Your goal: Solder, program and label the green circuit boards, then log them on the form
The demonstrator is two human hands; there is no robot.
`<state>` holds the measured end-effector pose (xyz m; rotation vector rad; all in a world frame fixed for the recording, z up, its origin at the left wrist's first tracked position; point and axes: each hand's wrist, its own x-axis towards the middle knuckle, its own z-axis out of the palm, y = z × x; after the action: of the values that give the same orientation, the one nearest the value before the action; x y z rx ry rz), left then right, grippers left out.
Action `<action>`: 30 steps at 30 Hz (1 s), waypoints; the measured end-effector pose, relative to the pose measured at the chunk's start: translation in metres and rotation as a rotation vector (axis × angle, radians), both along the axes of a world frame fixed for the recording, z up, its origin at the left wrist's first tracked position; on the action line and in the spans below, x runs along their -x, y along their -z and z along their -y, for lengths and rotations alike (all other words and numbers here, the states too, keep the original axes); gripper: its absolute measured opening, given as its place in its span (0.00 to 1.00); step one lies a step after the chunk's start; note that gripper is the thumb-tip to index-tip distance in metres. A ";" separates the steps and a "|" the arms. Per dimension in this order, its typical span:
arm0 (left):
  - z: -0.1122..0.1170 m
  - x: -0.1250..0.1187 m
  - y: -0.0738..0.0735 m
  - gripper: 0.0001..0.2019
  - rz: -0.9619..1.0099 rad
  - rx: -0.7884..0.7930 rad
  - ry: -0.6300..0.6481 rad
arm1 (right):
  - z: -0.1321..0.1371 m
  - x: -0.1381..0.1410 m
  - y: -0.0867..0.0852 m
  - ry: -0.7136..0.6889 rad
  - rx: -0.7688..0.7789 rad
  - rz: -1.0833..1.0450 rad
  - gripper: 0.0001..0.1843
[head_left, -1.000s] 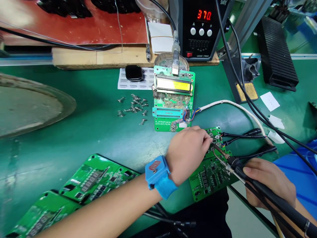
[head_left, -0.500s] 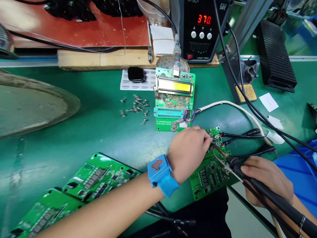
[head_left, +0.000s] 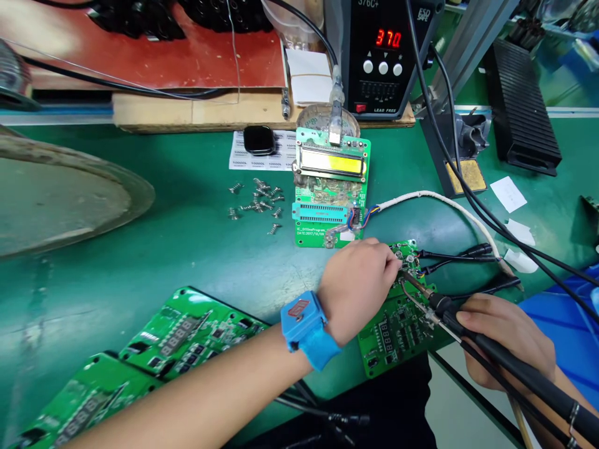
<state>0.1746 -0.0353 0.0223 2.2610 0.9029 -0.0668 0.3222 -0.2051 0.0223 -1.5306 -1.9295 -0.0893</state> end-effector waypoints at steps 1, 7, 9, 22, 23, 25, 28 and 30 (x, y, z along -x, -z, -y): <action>0.000 0.000 0.000 0.14 0.000 -0.002 0.000 | 0.000 0.000 0.000 -0.002 0.005 0.001 0.13; 0.002 0.000 0.001 0.14 0.007 -0.013 0.005 | 0.001 -0.005 0.000 -0.026 0.057 -0.013 0.18; 0.003 0.000 0.002 0.14 0.011 -0.020 0.005 | 0.001 -0.005 0.000 -0.028 0.071 -0.016 0.18; 0.002 -0.001 -0.001 0.14 -0.027 -0.017 0.014 | 0.001 -0.007 0.002 -0.055 0.046 -0.032 0.20; 0.003 -0.001 -0.001 0.14 -0.028 -0.016 0.013 | 0.001 -0.007 0.001 -0.060 0.052 -0.031 0.20; 0.003 -0.001 -0.001 0.14 -0.027 -0.018 0.010 | -0.001 -0.008 0.000 -0.063 0.064 -0.024 0.20; 0.004 -0.002 -0.002 0.14 -0.023 -0.020 0.005 | -0.002 -0.008 -0.003 -0.075 0.061 -0.014 0.19; 0.005 -0.001 -0.004 0.14 -0.015 -0.016 -0.001 | -0.001 -0.008 -0.005 -0.080 0.041 -0.054 0.18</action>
<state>0.1760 -0.0400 0.0260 2.2776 0.9160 -0.0763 0.3303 -0.2040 0.0274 -1.4649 -1.9582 0.0266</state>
